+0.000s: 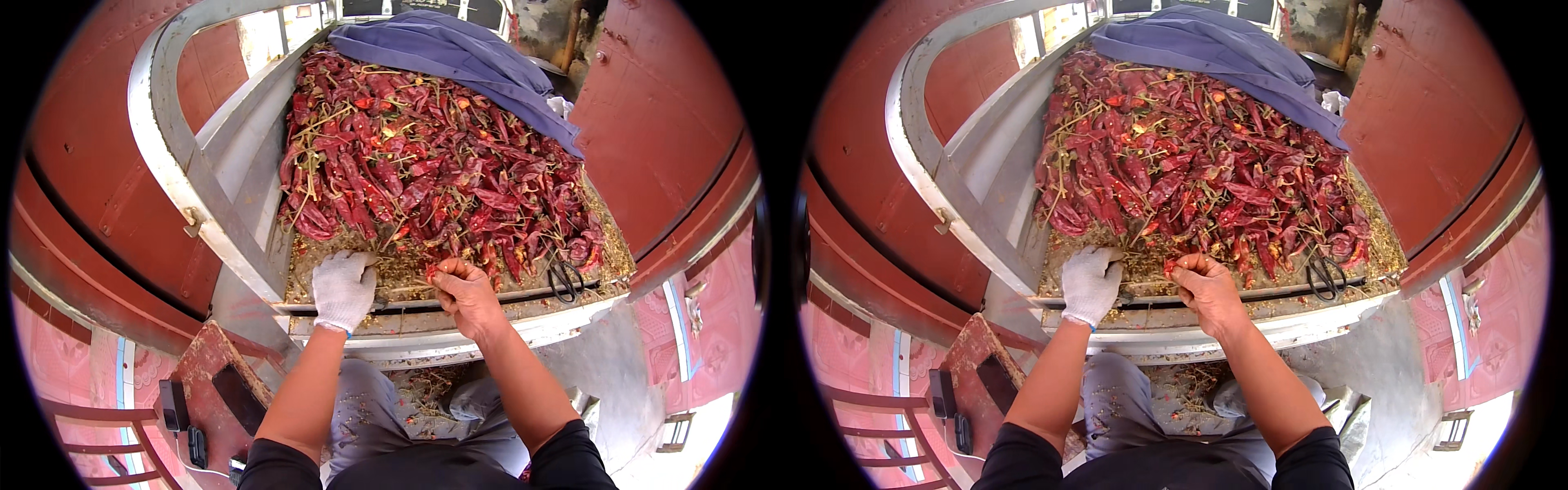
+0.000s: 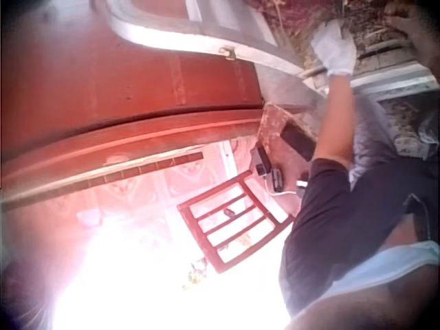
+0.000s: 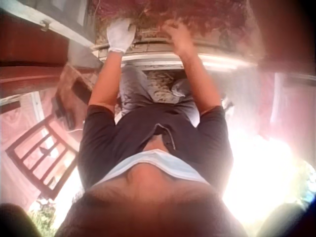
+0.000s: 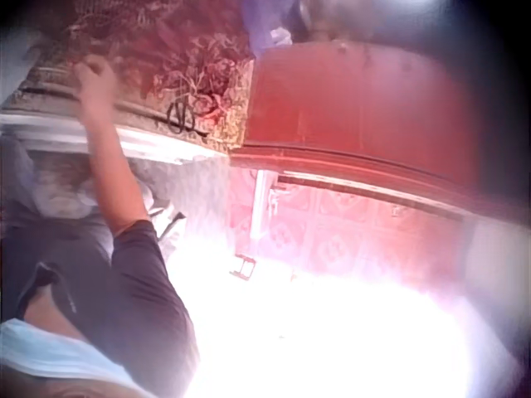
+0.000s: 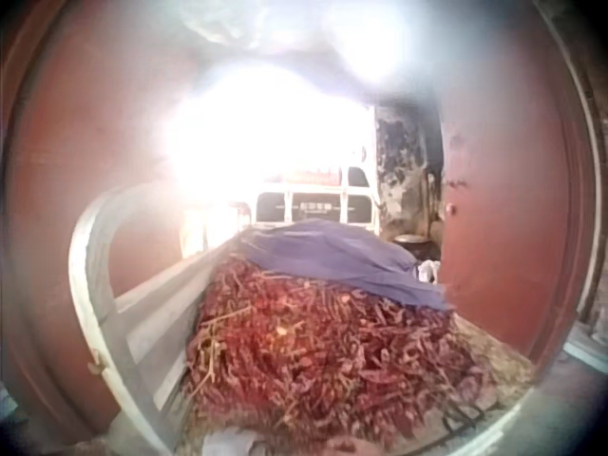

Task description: The person sits in front of a large pile of dried red chili peppers and repeatedly picks up individual peppers, removes the stems by hand, and places the de-stemmed peppers into a sack on the ground.

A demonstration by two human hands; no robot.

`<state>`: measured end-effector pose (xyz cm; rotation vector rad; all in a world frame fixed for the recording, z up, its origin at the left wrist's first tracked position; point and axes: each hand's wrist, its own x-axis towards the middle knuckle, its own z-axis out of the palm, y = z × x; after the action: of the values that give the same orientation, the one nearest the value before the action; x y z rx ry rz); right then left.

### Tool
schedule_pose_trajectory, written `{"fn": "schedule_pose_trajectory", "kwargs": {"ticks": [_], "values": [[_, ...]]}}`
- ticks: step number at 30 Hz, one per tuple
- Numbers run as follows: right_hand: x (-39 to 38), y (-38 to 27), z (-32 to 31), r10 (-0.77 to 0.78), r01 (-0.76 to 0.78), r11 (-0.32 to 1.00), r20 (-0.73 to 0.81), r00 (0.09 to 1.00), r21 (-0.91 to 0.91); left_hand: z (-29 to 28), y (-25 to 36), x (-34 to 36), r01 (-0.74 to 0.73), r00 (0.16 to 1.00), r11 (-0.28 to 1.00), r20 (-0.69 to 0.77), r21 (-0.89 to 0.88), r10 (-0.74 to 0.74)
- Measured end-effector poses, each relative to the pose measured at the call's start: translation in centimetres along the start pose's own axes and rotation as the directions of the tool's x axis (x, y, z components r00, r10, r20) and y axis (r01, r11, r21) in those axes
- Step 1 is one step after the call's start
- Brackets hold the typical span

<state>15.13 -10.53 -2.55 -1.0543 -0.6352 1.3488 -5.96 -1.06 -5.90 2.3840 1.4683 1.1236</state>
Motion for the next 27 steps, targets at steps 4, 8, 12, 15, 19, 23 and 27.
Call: {"fn": "schedule_pose_trajectory", "kwargs": {"ticks": [4, 8, 12, 15, 19, 23, 27], "values": [[-2.3, -0.8, -1.4, 0.051, -0.045, 0.991, -0.042, 0.998, 0.128, -0.7, 0.2, 0.2, -0.144, 0.990, 0.988, -0.018, -0.061, 0.143], [-5.8, -0.5, -4.9, 0.031, -0.019, 0.994, -0.109, 0.994, 0.112, -2.3, 2.6, -0.1, -0.283, 0.954, 0.954, -0.129, -0.096, 0.270], [-12.4, 0.2, -13.5, -0.027, 0.017, 0.999, -0.261, 0.965, -0.043, -2.9, 3.2, 0.9, -0.276, 0.960, 0.961, -0.047, -0.027, 0.275], [-20.4, 3.1, -25.5, -0.161, -0.115, 0.911, -0.598, 0.785, -0.396, -1.7, 4.7, 3.0, -0.295, 0.955, 0.955, 0.026, -0.034, 0.295], [-34.0, 11.9, -38.4, -0.340, -0.704, 0.237, -0.736, 0.586, -0.670, 1.3, 8.9, 5.5, -0.295, 0.944, 0.951, 0.182, 0.096, 0.275], [-39.7, 14.6, -38.7, -0.175, -0.790, 0.179, -0.810, 0.560, -0.586, 4.9, 9.0, 6.7, -0.300, 0.944, 0.910, 0.224, 0.287, 0.240], [-38.4, 14.0, -37.7, -0.147, -0.578, 0.616, -0.799, 0.584, -0.535, 3.9, 6.5, 4.9, -0.369, 0.926, 0.880, 0.198, 0.300, 0.321]]}}
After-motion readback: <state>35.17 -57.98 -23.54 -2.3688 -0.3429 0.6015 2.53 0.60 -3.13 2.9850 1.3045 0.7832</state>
